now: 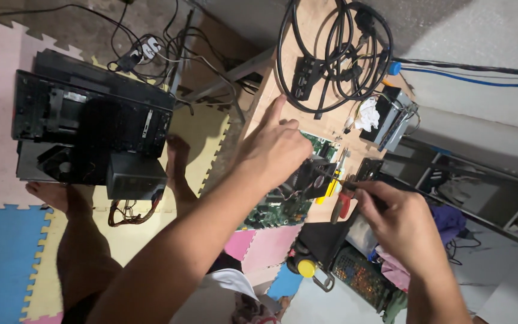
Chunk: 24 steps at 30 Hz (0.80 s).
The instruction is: Repairing or assembling components on a computer motherboard.
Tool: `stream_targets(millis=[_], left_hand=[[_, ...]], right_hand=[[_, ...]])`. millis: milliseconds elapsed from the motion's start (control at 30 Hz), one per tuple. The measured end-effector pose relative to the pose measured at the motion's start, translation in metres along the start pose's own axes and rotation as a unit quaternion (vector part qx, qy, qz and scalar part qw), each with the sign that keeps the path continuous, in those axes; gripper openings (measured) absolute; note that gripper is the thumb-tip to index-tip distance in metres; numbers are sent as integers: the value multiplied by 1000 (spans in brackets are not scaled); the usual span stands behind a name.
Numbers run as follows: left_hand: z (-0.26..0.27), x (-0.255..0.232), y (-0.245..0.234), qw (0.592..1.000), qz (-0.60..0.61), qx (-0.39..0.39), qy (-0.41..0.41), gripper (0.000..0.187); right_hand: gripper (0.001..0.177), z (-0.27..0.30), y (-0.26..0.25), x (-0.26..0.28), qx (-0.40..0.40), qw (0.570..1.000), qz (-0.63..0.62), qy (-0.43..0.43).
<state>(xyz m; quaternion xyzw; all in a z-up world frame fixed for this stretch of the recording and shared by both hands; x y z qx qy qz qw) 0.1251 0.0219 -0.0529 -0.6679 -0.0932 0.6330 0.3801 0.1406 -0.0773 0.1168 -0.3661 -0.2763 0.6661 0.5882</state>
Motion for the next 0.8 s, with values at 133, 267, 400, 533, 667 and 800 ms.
stream_targets(millis=[133, 267, 400, 533, 667, 800], left_hand=[[3, 0, -3, 1000, -3, 0, 13, 21], [1, 0, 1, 999, 19, 12, 23, 22], [0, 2, 7, 999, 44, -2, 32, 22], [0, 4, 8, 998, 48, -19, 46, 19], [-2, 2, 9, 996, 52, -11, 65, 17], [0, 3, 7, 996, 60, 2, 65, 17]], right_hand=[[26, -8, 8, -30, 36, 996, -66, -43], [27, -7, 6, -23, 40, 998, -49, -17], [22, 3, 3, 2, 7, 998, 61, -34], [17, 21, 2, 32, -74, 968, 123, -205], [21, 26, 3, 42, -65, 962, 165, -206], [13, 19, 5, 32, -43, 976, 108, -182]])
Point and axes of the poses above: each hand's wrist, its own z-axis away from the middle knuckle, its own y-axis out of the palm, x = y × z, the point moved 7 cm from there along -z, towards the middle knuckle, and after that the axes turned 5 degrees about -z, right-handed, at the moved point
